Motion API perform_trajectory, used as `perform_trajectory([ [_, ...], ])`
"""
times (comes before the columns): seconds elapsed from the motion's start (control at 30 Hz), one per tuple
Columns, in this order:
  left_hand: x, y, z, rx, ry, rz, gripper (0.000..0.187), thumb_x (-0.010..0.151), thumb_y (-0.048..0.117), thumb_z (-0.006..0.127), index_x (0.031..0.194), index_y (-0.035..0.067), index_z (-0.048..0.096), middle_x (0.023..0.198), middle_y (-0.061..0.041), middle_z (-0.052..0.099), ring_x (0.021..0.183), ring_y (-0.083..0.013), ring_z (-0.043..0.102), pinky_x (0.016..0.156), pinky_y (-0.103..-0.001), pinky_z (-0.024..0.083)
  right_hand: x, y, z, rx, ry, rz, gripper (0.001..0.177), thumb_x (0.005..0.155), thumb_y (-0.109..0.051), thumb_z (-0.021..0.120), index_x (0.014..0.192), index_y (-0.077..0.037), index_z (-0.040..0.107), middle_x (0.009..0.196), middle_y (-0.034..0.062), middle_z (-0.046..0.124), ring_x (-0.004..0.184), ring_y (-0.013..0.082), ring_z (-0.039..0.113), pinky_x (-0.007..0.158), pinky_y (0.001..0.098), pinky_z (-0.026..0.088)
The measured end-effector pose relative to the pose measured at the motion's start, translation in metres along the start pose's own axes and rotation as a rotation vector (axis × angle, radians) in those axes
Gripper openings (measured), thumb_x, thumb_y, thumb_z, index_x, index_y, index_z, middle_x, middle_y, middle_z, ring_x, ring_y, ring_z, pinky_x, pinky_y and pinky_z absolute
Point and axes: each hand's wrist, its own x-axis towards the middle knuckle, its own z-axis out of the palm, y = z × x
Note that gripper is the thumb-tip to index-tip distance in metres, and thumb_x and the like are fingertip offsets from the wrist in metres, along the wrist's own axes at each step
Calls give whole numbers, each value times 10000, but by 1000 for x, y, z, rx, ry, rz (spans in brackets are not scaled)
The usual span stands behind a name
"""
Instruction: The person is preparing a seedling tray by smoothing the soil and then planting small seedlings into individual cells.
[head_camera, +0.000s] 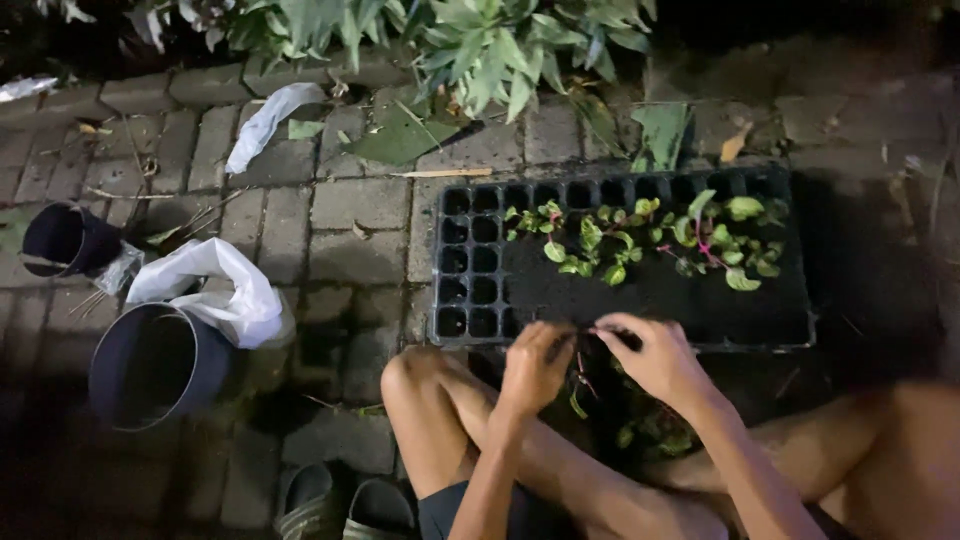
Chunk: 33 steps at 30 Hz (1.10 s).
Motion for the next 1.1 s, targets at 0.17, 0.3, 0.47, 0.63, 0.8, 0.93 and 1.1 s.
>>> perform_trajectory([
  [0.17,26,-25,-30,61,230,-10,105,891,41,762,986,84,771,989,-105,742,954,-305,726,850,-365,587,66,-51,12,-106,-66,-190,266,1058,-174,570,1249,-85,732,1183,162,769,1165,348,704,1089,538,508],
  [0.3,24,-52,-29,65,444,-102,139,916,-49,671,1011,40,720,958,-108,721,924,-306,729,831,-390,607,126,-61,31,-277,-22,-305,273,1060,-220,564,1242,-80,712,1188,144,748,1137,339,702,1015,502,550],
  [0.47,26,-51,-19,46,602,-111,203,853,-75,664,979,76,711,847,-65,687,784,-274,718,708,-360,604,160,-63,49,-393,-99,-314,290,1076,-161,508,1234,-42,721,1193,137,751,1110,326,721,1011,463,565],
  [0.63,28,-48,-20,48,538,-190,202,869,-22,612,1004,90,714,830,-21,630,715,-217,668,650,-347,583,182,-50,76,-645,-204,-417,248,971,-40,568,1161,3,722,1124,198,732,1021,370,720,806,444,628],
  [0.8,20,-53,-17,114,515,-174,191,850,42,644,1008,117,723,826,-3,637,721,-218,684,618,-333,576,188,-34,96,-736,-174,-426,282,970,-49,577,1229,-36,689,1207,166,695,1019,361,714,772,448,625],
  [0.93,17,-53,-15,165,475,-70,237,844,17,656,1053,114,711,910,-30,638,802,-259,653,708,-357,558,127,-59,45,-545,-59,-355,396,1054,-278,606,1426,-147,572,1350,86,546,1184,338,627,842,454,600],
  [1.1,-9,-50,7,218,239,178,211,726,106,738,924,180,735,783,5,629,739,-252,644,669,-367,509,42,-26,7,-305,19,-149,401,1046,-349,580,1423,-213,583,1375,150,572,1160,412,663,855,541,608],
])
